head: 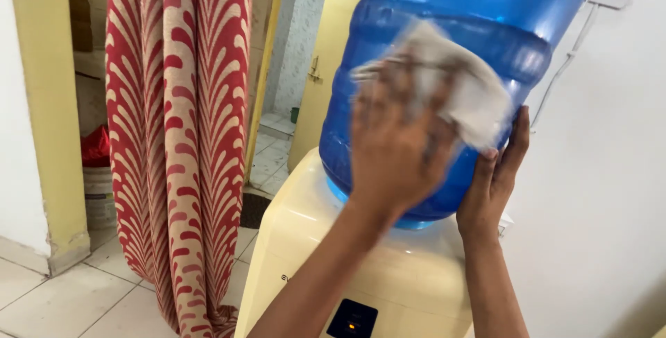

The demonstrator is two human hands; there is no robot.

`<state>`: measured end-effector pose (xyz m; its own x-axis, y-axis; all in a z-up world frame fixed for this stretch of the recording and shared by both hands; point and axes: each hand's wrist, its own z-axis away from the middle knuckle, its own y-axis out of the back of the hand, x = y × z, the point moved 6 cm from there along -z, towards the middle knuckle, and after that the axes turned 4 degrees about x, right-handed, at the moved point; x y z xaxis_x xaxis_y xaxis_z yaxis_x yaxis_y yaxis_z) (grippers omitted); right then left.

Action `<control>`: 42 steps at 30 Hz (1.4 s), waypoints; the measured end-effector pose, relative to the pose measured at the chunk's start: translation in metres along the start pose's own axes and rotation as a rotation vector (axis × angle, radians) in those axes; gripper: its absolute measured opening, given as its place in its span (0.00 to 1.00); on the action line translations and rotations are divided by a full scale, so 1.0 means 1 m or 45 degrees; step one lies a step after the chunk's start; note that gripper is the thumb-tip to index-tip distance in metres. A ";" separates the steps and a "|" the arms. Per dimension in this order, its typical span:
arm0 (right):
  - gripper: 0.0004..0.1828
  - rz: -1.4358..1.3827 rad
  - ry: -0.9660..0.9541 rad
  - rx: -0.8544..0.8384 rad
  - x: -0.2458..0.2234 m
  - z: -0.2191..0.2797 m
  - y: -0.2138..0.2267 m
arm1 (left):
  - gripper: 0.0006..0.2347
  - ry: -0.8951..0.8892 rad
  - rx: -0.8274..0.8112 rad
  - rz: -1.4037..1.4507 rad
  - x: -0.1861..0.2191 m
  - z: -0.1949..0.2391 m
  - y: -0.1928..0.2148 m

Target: The person wipes the top surface of a beige water dispenser and the large blue water bottle mounted on it using a white cloth. They clean around the dispenser's control panel and the base of the bottle, then proceed to wipe the sides of the bottle.

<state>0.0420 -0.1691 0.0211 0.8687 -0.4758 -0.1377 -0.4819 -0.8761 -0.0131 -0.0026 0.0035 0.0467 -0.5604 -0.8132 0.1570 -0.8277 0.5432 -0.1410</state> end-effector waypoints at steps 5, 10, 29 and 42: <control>0.43 -0.029 -0.028 0.008 0.005 0.001 0.003 | 0.17 0.532 0.095 0.423 -0.089 0.021 -0.033; 0.44 -0.112 -0.062 -0.002 0.014 0.005 0.002 | 0.22 0.410 0.095 0.525 -0.059 0.024 -0.004; 0.40 -0.024 0.063 -0.072 0.012 0.008 0.006 | 0.23 0.336 0.056 0.252 -0.073 0.049 -0.030; 0.37 -0.065 0.071 0.002 0.021 0.008 0.012 | 0.23 0.133 0.049 0.208 -0.050 0.041 -0.011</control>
<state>0.0541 -0.1889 0.0105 0.8972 -0.4340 -0.0817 -0.4368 -0.8993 -0.0201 0.0361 0.0295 0.0007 -0.6891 -0.6876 0.2288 -0.7247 0.6563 -0.2101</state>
